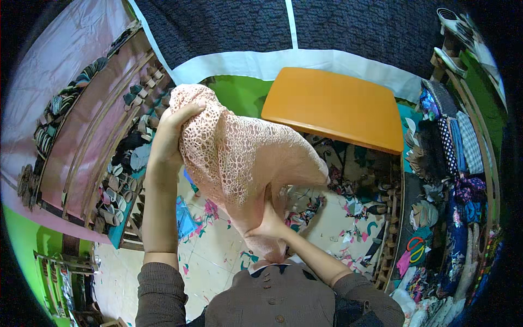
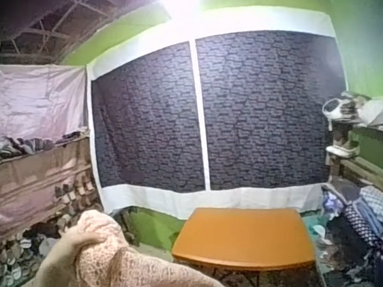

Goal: Folding various pink garments on a small table and placing them on a shelf.

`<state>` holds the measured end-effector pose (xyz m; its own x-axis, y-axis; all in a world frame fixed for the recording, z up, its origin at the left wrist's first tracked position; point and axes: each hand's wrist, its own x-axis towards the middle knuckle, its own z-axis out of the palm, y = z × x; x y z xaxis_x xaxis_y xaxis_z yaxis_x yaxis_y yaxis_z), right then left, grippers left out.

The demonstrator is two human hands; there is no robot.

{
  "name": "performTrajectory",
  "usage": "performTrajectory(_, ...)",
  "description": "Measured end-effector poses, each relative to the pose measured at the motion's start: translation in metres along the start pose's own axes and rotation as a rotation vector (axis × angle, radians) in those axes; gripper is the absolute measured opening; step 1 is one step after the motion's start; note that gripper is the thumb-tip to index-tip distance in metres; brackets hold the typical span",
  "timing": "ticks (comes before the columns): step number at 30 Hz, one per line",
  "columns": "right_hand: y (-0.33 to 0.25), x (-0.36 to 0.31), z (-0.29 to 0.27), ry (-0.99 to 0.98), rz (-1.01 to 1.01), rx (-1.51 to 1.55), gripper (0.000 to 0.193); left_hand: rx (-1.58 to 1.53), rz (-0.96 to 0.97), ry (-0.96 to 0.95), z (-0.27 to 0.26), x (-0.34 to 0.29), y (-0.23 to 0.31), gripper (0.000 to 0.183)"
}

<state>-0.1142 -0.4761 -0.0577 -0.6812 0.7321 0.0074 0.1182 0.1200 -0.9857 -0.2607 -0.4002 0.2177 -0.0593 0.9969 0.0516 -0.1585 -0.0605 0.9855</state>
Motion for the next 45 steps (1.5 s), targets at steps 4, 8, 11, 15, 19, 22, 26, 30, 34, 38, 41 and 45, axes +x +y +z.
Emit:
performTrajectory(4, 0.002, 0.008, 0.003, 0.473, 0.01, -0.275, 0.081, 0.037, -0.015, -0.015, 0.004, 0.004, -0.003, 0.026)
performTrajectory(8, 0.031, 0.017, -0.041, 0.828, -0.076, 0.116, 0.028, 0.283, 0.106, -0.029, -0.006, 0.03, -0.023, 0.023)
performTrajectory(11, 0.044, 0.024, -0.092, 0.969, -0.062, -0.072, 0.024, 0.567, 0.33, 0.062, -0.031, 0.058, -0.06, 0.054)
performTrajectory(15, -0.001, 0.026, -0.132, 1.114, 0.009, -0.411, 0.029, 0.626, 0.31, 0.027, -0.002, 0.056, -0.075, 0.1)
performTrajectory(19, -0.04, 0.041, -0.141, 1.079, -0.167, -0.635, 0.038, 0.939, 0.271, -0.2, 0.031, 0.04, -0.091, 0.132)
performTrajectory(22, -0.085, 0.047, -0.158, 0.945, -0.372, -0.458, 0.034, 0.858, 0.209, -0.384, 0.047, 0.032, -0.128, 0.131)
performTrajectory(26, -0.116, 0.055, -0.151, 0.466, -0.09, -0.465, 0.054, 0.122, 0.243, -0.132, 0.077, 0.04, -0.14, 0.088)
performTrajectory(30, -0.073, 0.015, -0.144, 0.317, -0.359, -0.182, 0.074, 0.032, 0.181, 0.05, 0.072, 0.061, -0.144, 0.094)
performTrajectory(34, 0.055, -0.061, -0.108, 0.411, -0.205, -0.027, 0.044, -0.027, 0.242, 0.235, 0.05, 0.093, -0.156, 0.06)
performTrajectory(38, 0.175, -0.115, -0.152, 0.204, 0.632, -0.359, 0.035, 0.026, 0.238, -0.013, 0.08, 0.089, -0.116, 0.047)
performTrajectory(41, 0.1, -0.071, -0.2, 0.781, 0.665, -0.409, 0.029, 0.066, 0.188, -0.012, 0.042, 0.07, -0.089, 0.045)
performTrajectory(45, 0.144, -0.095, -0.333, 0.905, 0.424, -0.439, 0.046, -0.075, -0.254, -0.165, 0.078, 0.064, -0.065, 0.027)
